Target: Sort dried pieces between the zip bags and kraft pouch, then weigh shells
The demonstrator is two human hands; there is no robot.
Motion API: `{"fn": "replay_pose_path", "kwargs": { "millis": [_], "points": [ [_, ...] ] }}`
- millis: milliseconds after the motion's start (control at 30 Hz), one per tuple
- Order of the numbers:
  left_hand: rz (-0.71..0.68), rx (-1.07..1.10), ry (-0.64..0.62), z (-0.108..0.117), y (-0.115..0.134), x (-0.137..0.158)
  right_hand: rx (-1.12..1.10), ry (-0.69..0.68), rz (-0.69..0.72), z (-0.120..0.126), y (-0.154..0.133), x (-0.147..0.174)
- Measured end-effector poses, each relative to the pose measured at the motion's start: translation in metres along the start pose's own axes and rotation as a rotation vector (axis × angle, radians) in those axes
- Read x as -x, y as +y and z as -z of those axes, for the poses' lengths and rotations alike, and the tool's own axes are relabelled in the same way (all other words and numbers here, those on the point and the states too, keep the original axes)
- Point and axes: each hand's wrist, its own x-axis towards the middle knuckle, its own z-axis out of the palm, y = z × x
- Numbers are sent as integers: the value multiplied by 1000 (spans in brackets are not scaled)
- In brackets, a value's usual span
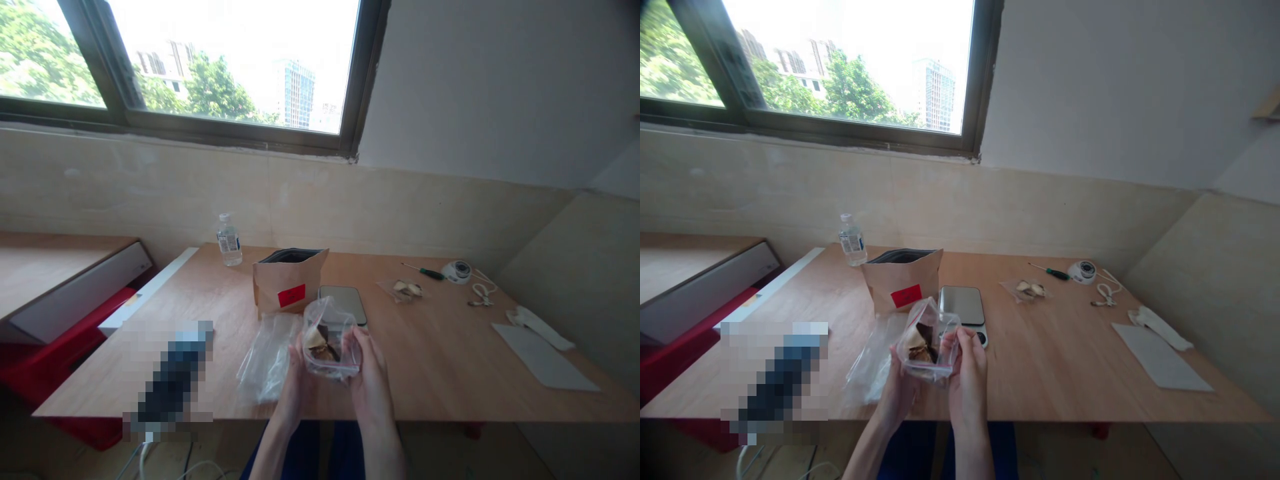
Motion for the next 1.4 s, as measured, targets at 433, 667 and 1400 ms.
{"fn": "replay_pose_path", "kwargs": {
  "millis": [433,667,1400],
  "points": [
    [-178,-62,395,20,8,-10,625,-234,695,-16,6,13],
    [-176,-218,586,25,4,-9,692,-649,401,-25,6,3],
    [-280,-451,577,13,21,-6,732,-620,359,-25,-1,-3]
  ]
}}
